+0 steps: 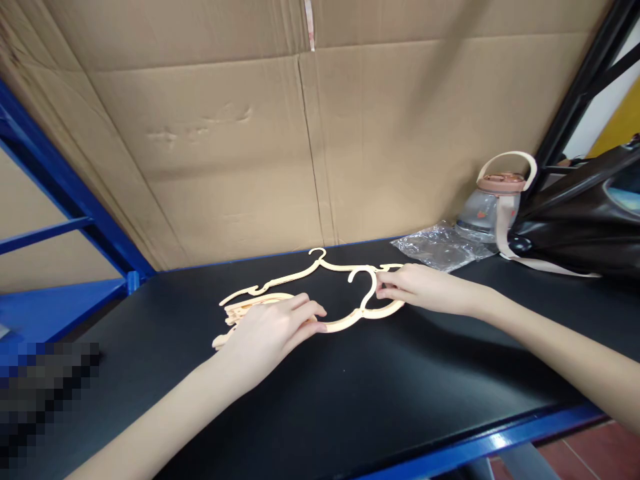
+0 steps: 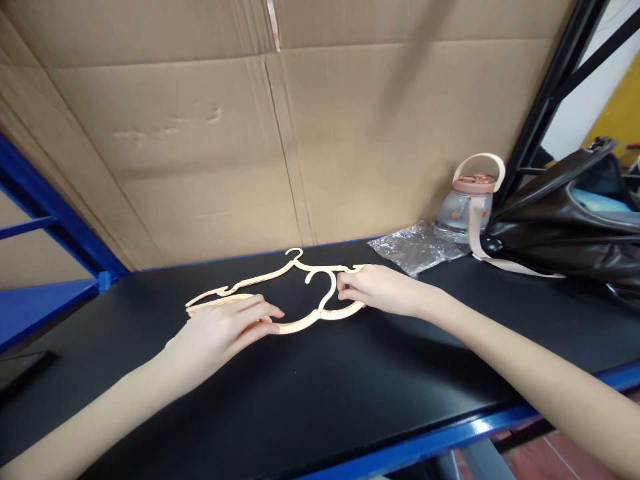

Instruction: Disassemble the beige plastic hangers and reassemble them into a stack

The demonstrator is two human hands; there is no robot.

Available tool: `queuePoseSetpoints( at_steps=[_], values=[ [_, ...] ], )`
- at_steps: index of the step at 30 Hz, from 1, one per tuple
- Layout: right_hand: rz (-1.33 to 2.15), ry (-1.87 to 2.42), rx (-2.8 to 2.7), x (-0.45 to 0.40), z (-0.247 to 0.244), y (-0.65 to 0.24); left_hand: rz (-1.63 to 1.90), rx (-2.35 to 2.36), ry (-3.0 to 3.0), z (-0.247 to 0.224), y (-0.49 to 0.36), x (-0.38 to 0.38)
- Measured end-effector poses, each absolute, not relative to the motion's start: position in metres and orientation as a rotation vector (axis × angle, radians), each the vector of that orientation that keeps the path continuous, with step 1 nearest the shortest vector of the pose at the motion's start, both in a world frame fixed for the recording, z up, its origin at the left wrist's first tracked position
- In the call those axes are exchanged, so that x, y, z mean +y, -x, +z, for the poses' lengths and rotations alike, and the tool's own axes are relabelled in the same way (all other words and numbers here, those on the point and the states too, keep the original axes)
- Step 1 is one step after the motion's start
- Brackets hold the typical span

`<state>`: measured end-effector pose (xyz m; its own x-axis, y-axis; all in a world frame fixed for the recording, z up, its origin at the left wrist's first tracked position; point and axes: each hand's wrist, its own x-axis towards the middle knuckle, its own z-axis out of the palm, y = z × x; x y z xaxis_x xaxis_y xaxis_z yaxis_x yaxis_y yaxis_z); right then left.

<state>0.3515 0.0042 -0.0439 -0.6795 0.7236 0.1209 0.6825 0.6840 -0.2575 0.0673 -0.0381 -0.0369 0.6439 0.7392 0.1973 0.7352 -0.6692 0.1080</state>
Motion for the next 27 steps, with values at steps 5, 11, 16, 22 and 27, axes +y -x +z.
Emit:
queuePoseSetpoints(
  at_steps=[5,11,16,22,27],
  values=[
    [0.119,1.171,-2.664,0.002,-0.039,-0.353,0.582,1.25,-2.294,-0.031,-0.065,-0.033],
    [-0.021,1.145,-2.598,-0.008,-0.035,-0.348,0.796,1.193,-1.794,-0.029,-0.07,-0.029],
    [-0.114,1.02,-2.655,-0.02,-0.036,-0.337,0.829,1.115,-1.637,-0.031,-0.075,-0.033],
    [-0.132,0.825,-2.733,-0.035,-0.045,-0.324,0.792,0.993,-1.715,-0.038,-0.082,-0.041],
    [-0.282,0.76,-2.747,-0.041,-0.052,-0.319,0.766,0.95,-1.724,-0.042,-0.087,-0.045]
  ],
)
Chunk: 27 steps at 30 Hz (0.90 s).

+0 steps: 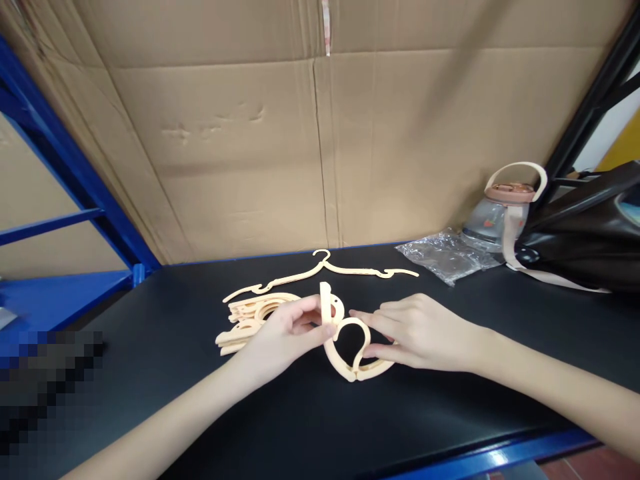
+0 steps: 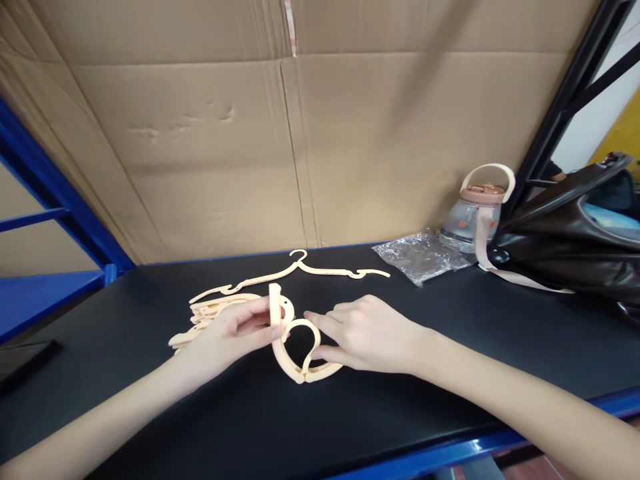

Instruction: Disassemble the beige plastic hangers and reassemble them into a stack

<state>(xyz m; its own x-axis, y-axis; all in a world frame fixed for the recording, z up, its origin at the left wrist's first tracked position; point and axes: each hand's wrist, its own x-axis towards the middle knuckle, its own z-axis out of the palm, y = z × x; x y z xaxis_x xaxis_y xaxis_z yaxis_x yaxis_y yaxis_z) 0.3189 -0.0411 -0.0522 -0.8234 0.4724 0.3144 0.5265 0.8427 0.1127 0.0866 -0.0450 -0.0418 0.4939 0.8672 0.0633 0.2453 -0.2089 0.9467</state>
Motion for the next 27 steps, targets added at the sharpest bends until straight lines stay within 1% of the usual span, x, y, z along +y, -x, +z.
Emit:
queuePoseSetpoints(
  at_steps=[6,10,12,16,21,23,27],
  values=[
    [-0.381,0.647,-2.651,-0.043,-0.047,-0.321,0.774,1.02,-1.56,-0.043,-0.086,-0.046],
    [-0.503,0.753,-2.26,-0.04,-0.032,-0.332,0.932,1.069,-1.473,-0.038,-0.083,-0.045],
    [-0.479,0.872,-2.043,-0.036,-0.026,-0.337,1.006,1.091,-1.443,-0.034,-0.081,-0.045],
    [-0.257,1.032,-1.944,-0.028,-0.025,-0.344,1.185,1.085,-1.372,-0.027,-0.077,-0.044],
    [-0.057,0.931,-1.866,-0.027,-0.031,-0.343,1.408,1.047,-1.263,-0.026,-0.074,-0.041],
    [0.165,0.914,-1.737,-0.029,-0.032,-0.339,1.464,1.019,-1.237,-0.026,-0.073,-0.039],
    [0.778,0.939,-1.521,-0.032,-0.037,-0.324,1.499,0.988,-1.24,-0.027,-0.073,-0.037]
  ],
)
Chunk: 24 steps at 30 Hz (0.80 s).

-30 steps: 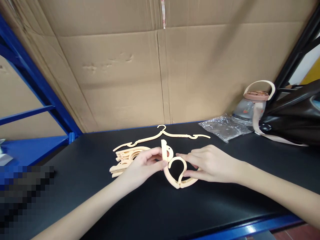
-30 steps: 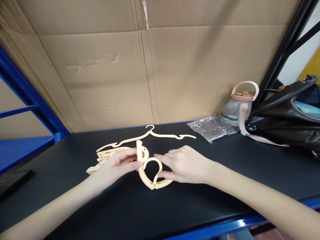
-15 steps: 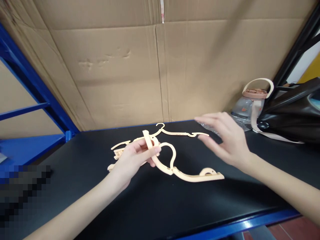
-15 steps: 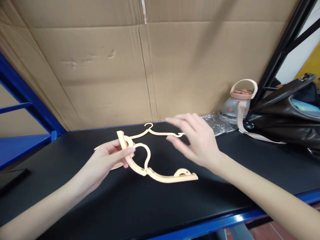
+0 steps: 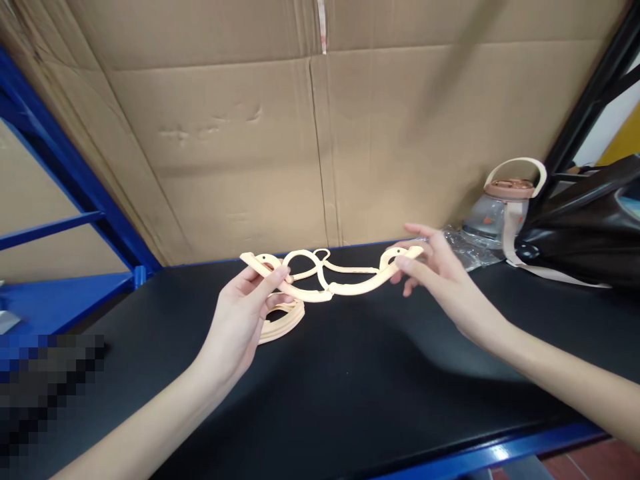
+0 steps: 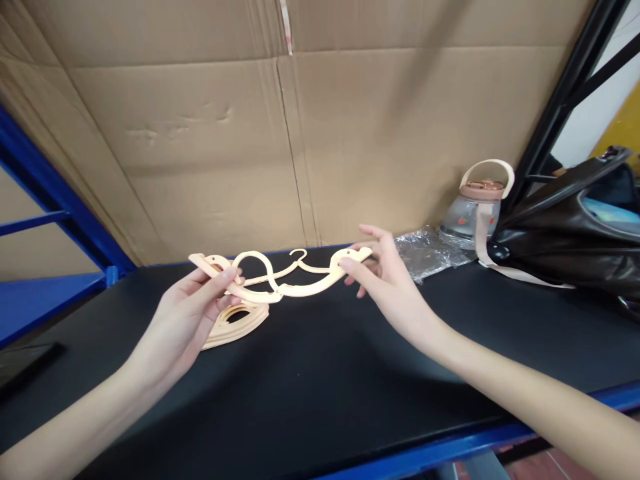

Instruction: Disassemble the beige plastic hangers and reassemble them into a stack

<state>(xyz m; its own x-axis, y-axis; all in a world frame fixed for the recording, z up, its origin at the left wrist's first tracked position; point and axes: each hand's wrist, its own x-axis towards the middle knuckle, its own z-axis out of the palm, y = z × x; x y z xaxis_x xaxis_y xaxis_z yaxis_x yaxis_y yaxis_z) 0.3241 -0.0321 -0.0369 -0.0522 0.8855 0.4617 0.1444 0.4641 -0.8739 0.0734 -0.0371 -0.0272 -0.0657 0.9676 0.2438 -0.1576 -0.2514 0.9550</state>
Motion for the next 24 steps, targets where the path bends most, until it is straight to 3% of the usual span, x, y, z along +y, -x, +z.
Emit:
queuePoseSetpoints(
  at_steps=[3,6,19,24],
  values=[
    [1.24,0.89,-1.66,-0.038,-0.047,-0.313,1.541,0.981,-1.248,-0.029,-0.075,-0.038],
    [1.378,0.786,-1.845,-0.046,-0.057,-0.307,1.563,1.001,-1.271,-0.033,-0.079,-0.042],
    [0.736,1.017,-2.305,-0.044,-0.049,-0.314,1.085,1.216,-1.592,-0.042,-0.093,-0.053],
    [0.827,1.019,-2.271,-0.048,-0.047,-0.311,1.192,1.3,-1.605,-0.038,-0.091,-0.052]
  ],
)
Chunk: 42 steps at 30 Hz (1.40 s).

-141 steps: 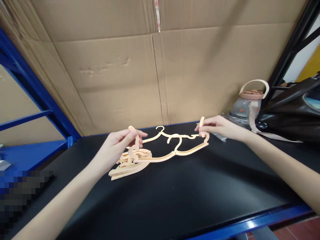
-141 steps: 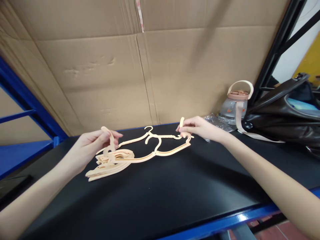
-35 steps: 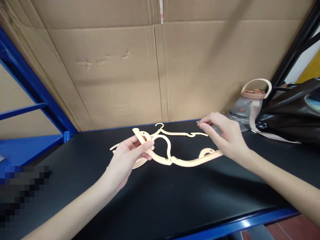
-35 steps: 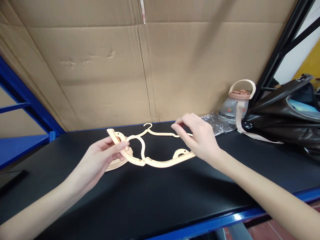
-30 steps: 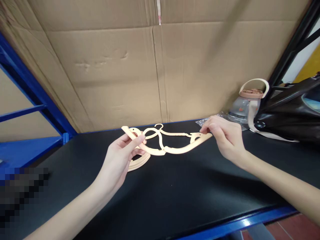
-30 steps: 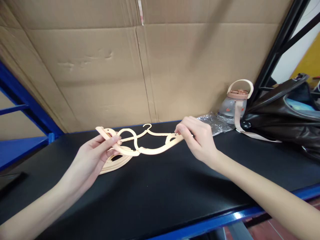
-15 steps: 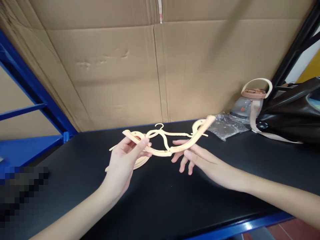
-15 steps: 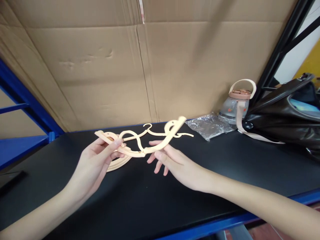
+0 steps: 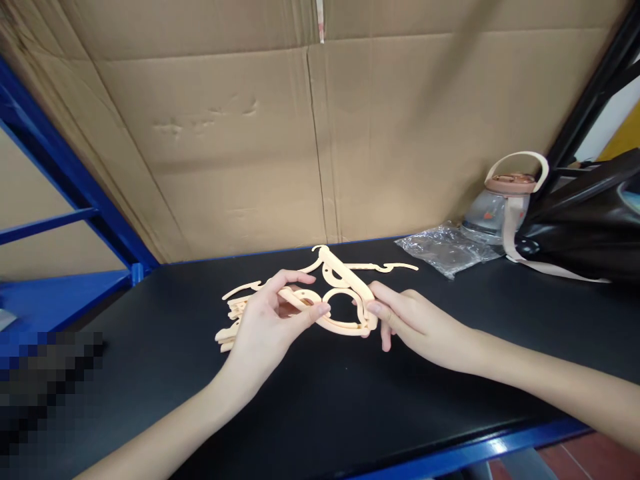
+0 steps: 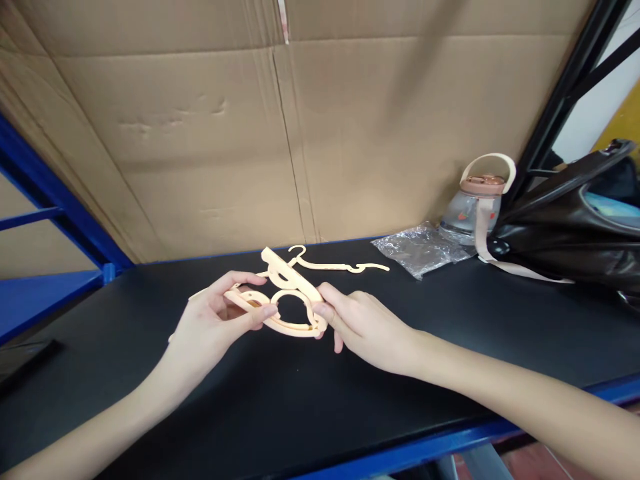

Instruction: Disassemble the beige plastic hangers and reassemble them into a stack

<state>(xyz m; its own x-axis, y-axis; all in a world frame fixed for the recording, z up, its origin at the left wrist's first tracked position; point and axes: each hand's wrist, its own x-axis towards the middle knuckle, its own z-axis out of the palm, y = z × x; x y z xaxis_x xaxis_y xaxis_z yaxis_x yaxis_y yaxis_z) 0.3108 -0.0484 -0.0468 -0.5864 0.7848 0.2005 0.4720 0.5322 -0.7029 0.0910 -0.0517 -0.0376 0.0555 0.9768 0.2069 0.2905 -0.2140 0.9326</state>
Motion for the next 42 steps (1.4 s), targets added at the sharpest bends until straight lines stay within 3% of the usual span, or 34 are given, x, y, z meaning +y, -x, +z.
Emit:
queuePoseSetpoints(
  at_steps=[14,20,33,42],
  values=[
    [1.425,0.807,-1.911,-0.042,-0.055,-0.309,1.039,1.017,-1.932,-0.045,-0.081,-0.046],
    [1.431,0.773,-1.925,-0.04,-0.055,-0.31,1.108,1.072,-2.257,-0.041,-0.073,-0.041],
    [1.265,0.87,-1.986,-0.036,-0.055,-0.312,0.888,1.165,-2.501,-0.035,-0.061,-0.035],
    [1.202,0.888,-2.053,-0.037,-0.053,-0.314,0.742,0.988,-3.309,-0.03,-0.058,-0.034]
  ],
)
